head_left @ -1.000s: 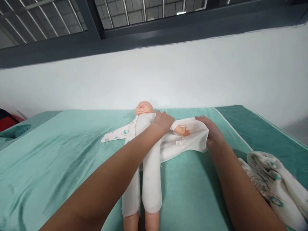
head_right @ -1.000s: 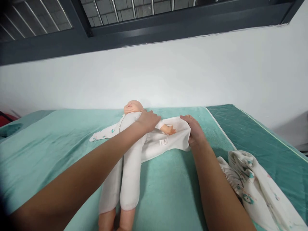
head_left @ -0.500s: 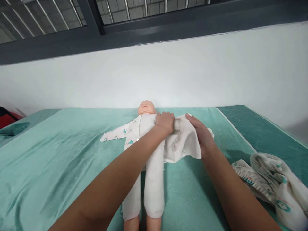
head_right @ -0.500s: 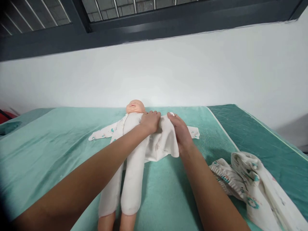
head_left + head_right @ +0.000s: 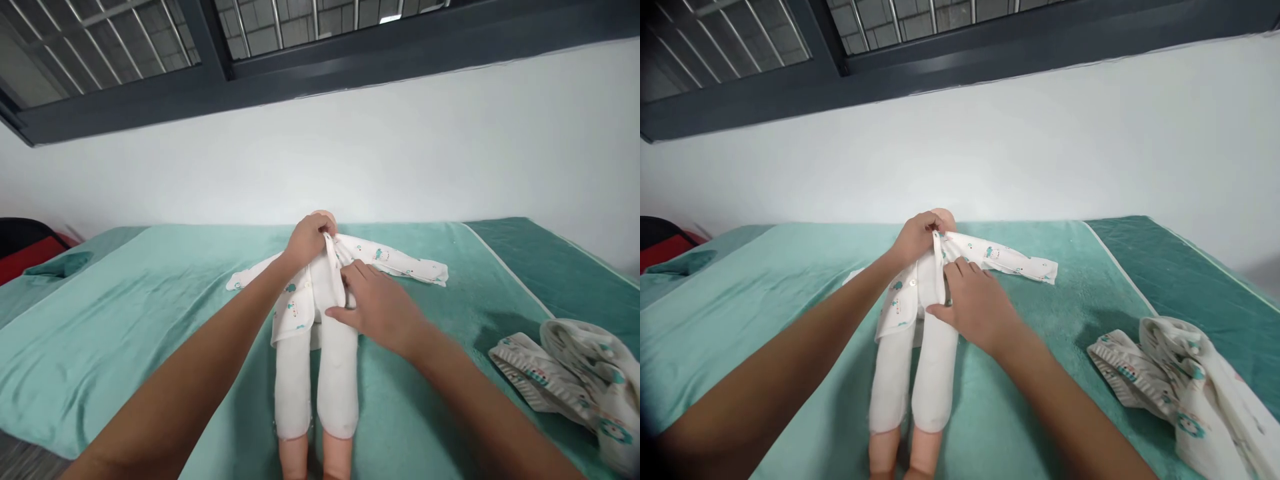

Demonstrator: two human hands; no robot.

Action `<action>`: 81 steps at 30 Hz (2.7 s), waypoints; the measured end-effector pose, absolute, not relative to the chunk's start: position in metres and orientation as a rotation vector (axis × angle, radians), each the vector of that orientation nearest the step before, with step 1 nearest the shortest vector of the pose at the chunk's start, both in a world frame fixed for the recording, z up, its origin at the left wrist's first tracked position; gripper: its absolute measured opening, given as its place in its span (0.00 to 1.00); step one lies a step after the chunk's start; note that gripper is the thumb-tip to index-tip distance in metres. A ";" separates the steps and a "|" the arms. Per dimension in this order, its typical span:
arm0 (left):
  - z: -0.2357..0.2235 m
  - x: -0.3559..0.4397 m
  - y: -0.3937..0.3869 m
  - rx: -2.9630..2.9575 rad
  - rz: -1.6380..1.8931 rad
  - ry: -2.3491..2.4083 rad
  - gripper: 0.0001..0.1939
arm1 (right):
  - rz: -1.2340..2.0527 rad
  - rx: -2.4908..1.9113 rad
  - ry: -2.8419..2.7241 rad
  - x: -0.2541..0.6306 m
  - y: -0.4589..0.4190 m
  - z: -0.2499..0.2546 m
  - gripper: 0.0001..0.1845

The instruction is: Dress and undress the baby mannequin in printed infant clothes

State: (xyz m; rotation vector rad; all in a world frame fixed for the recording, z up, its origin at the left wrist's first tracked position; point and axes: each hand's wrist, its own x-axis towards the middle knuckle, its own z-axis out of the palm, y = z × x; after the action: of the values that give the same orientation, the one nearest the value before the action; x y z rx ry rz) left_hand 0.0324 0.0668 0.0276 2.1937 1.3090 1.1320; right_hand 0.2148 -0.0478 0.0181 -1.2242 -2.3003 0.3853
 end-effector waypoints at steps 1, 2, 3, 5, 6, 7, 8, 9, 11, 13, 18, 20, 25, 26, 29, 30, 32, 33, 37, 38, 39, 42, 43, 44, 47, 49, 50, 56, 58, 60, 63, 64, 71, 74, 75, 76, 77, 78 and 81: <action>0.023 0.031 0.065 2.187 1.145 1.351 0.09 | 0.311 -1.251 -2.377 0.216 -0.051 0.021 0.14; 0.020 0.030 0.063 2.161 1.158 1.392 0.09 | 0.269 -1.261 -2.436 0.216 -0.054 0.024 0.10; 0.017 0.029 0.062 2.120 1.172 1.423 0.08 | 0.246 -1.245 -2.481 0.215 -0.057 0.026 0.06; 0.013 0.029 0.058 2.041 1.204 1.433 0.07 | 0.248 -1.127 -2.523 0.209 -0.063 0.028 0.06; 0.012 0.029 0.057 2.016 1.215 1.418 0.06 | 0.275 -1.047 -2.521 0.205 -0.065 0.029 0.07; 0.012 0.029 0.056 2.005 1.223 1.407 0.06 | 0.312 -0.964 -2.511 0.201 -0.068 0.029 0.07; 0.011 0.029 0.056 1.999 1.233 1.411 0.06 | 0.348 -0.888 -2.505 0.198 -0.070 0.030 0.07; 0.011 0.029 0.056 1.992 1.242 1.431 0.07 | 0.372 -0.829 -2.510 0.196 -0.071 0.031 0.07; 0.009 0.029 0.056 1.959 1.262 1.508 0.07 | 0.359 -0.805 -2.539 0.197 -0.073 0.033 0.06; 0.007 0.029 0.055 1.882 1.286 1.589 0.08 | 0.276 -0.931 -2.582 0.206 -0.073 0.037 0.08; 0.005 0.028 0.050 1.574 1.332 1.505 0.03 | 0.142 -1.436 -2.706 0.230 -0.072 0.037 0.14; 0.007 0.027 0.044 1.479 1.364 1.416 0.03 | 0.173 -1.512 -2.735 0.229 -0.072 0.033 0.10; 0.003 0.024 0.009 1.553 1.300 1.403 0.18 | 0.278 -1.666 -2.625 0.213 -0.073 0.025 0.08; -0.003 0.022 -0.002 1.569 1.300 1.396 0.20 | 0.273 -1.676 -2.621 0.212 -0.072 0.022 0.08; -0.029 0.009 -0.043 1.571 1.419 1.370 0.21 | 0.241 -1.725 -2.574 0.214 -0.072 0.005 0.09; -0.039 0.003 -0.057 1.585 1.461 1.379 0.19 | 0.254 -1.741 -2.515 0.216 -0.073 -0.004 0.09; -0.059 -0.011 -0.083 1.592 1.498 1.430 0.16 | 0.327 -1.739 -2.334 0.222 -0.077 -0.025 0.08; -0.068 -0.018 -0.094 1.531 1.496 1.455 0.16 | 0.368 -1.742 -2.232 0.225 -0.080 -0.035 0.07; -0.087 -0.035 -0.126 1.440 1.327 1.489 0.24 | 0.427 -1.810 -1.895 0.230 -0.098 -0.059 0.05; -0.088 -0.036 -0.130 1.486 1.291 1.513 0.26 | 0.428 -1.824 -1.848 0.229 -0.103 -0.060 0.05; -0.089 -0.036 -0.133 1.533 1.261 1.547 0.29 | 0.427 -1.844 -1.814 0.227 -0.108 -0.060 0.05; -0.086 -0.031 -0.134 1.624 1.165 1.686 0.34 | 0.395 -1.948 -1.761 0.217 -0.121 -0.059 0.07; -0.084 -0.029 -0.132 1.670 1.115 1.730 0.34 | 0.376 -1.989 -1.746 0.214 -0.124 -0.059 0.09; -0.082 -0.027 -0.131 1.729 1.056 1.770 0.33 | 0.360 -2.022 -1.733 0.212 -0.128 -0.059 0.10; -0.079 -0.024 -0.126 1.874 0.935 1.852 0.28 | 0.340 -2.048 -1.678 0.208 -0.135 -0.059 0.12; -0.080 -0.026 -0.124 1.871 0.962 1.873 0.25 | 0.332 -2.031 -1.643 0.209 -0.138 -0.058 0.13; -0.081 -0.027 -0.124 1.842 1.002 1.876 0.23 | 0.323 -2.023 -1.632 0.210 -0.139 -0.058 0.14; -0.092 -0.035 -0.130 1.740 1.285 1.852 0.20 | 0.228 -1.887 -1.529 0.217 -0.137 -0.063 0.19; -0.092 -0.032 -0.131 1.796 1.375 1.866 0.20 | 0.130 -1.667 -1.559 0.216 -0.132 -0.067 0.23; -0.091 -0.029 -0.131 1.902 1.475 1.845 0.20 | 0.061 -1.452 -1.657 0.214 -0.125 -0.069 0.27; -0.090 -0.024 -0.131 2.110 1.544 1.722 0.20 | 0.115 -1.236 -1.829 0.208 -0.116 -0.069 0.27; -0.091 -0.024 -0.132 2.164 1.551 1.682 0.19 | 0.173 -1.191 -1.853 0.206 -0.114 -0.068 0.26; -0.092 -0.027 -0.137 2.140 1.578 1.601 0.15 | 0.489 -1.189 -1.713 0.210 -0.131 -0.075 0.26; -0.087 -0.028 -0.137 1.865 1.544 1.572 0.16 | 0.504 -1.271 -1.669 0.215 -0.148 -0.079 0.27; -0.086 -0.029 -0.137 1.750 1.527 1.581 0.17 | 0.505 -1.315 -1.630 0.217 -0.152 -0.080 0.27; -0.085 -0.030 -0.136 1.641 1.511 1.605 0.18 | 0.503 -1.361 -1.579 0.219 -0.156 -0.080 0.26; -0.084 -0.031 -0.135 1.549 1.497 1.634 0.18 | 0.500 -1.405 -1.524 0.220 -0.159 -0.080 0.24; -0.084 -0.032 -0.134 1.483 1.483 1.654 0.18 | 0.496 -1.439 -1.470 0.221 -0.161 -0.081 0.23; -0.085 -0.034 -0.133 1.409 1.466 1.659 0.19 | 0.490 -1.475 -1.366 0.225 -0.166 -0.081 0.20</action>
State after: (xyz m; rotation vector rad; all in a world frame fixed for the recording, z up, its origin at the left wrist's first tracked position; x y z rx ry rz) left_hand -0.0339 -0.1326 -0.0847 1.4092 1.6587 1.4660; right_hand 0.2250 -0.1661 -0.0810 -1.4754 -1.3656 0.4900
